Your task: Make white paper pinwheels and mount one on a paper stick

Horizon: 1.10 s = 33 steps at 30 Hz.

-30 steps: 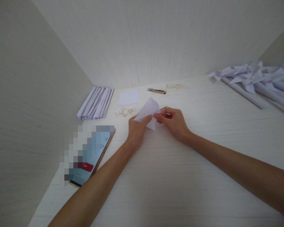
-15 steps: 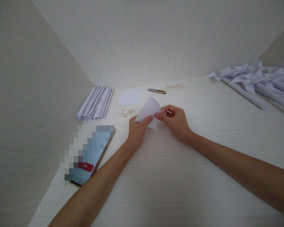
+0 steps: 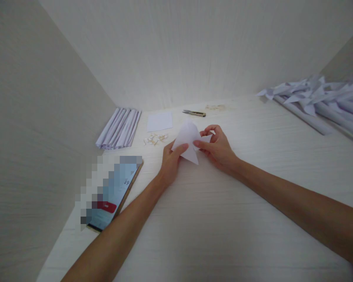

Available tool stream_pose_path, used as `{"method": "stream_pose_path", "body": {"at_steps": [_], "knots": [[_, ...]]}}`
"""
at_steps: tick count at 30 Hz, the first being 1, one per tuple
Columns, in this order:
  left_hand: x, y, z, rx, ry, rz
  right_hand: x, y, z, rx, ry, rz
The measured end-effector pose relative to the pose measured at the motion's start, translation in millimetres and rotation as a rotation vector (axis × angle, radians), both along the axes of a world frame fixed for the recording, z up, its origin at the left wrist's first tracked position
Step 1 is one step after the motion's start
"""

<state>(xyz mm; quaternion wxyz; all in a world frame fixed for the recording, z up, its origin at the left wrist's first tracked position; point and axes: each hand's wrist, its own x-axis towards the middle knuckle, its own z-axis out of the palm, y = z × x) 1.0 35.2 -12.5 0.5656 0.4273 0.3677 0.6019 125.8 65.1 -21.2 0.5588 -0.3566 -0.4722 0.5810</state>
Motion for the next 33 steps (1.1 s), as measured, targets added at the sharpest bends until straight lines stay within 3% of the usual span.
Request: {"method": "stream_pose_path", "body": {"at_steps": [5,10,14,23,33], "knots": [[-10,3,7.3,-0.11,-0.029,-0.085,3,-1,5.2,-0.113,0.085,0.162],[-19,5,14.7,-0.282,0.154,-0.195,9,1,5.9,-0.066,0.0,0.288],[-19,4,14.4,-0.302,0.335,-0.21,11,3,6.3,-0.035,-0.033,0.363],[-22,6,8.9,-0.267,0.347,-0.233,14,6,4.5,0.0,-0.07,0.446],[-26,9,3.7,-0.231,0.301,-0.292,14,3,6.8,-0.027,-0.086,0.37]]}}
